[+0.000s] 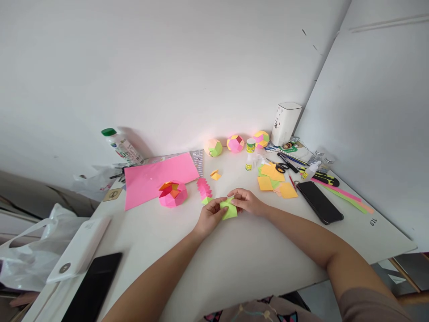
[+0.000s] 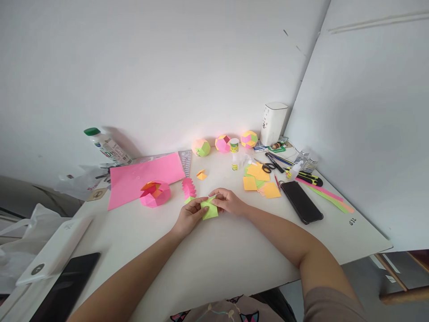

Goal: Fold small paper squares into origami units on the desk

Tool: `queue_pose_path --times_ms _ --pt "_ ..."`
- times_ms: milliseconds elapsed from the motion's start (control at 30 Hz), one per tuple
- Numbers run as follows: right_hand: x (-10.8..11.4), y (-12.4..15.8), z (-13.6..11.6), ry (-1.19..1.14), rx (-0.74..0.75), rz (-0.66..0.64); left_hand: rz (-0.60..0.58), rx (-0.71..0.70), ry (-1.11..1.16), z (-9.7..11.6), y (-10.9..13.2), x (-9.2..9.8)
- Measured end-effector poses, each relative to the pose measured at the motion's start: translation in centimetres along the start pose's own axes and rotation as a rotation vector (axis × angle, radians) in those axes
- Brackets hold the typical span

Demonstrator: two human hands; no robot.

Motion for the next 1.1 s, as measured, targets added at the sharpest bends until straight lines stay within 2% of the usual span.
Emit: queue_pose_path --times_ms 300,1100 --pt "-0.27 0.1 0.12 0.04 0.002 -0.036 -0.044 0.016 0.06 -0.37 -0.12 -0.1" --pt "-0.49 0.2 0.36 0.095 0.013 -0.036 -0.022 0.017 0.111 -0.7 -0.41 0.41"
Point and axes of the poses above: each hand's wrist, its own y-axis away from the middle knuckle, its own x-axis out of the back of the hand, z = x × y, the point moved 6 cm from there along -y, towards the middle knuckle, and after that the axes turned 11 degrees about y, right-handed, at the moved point
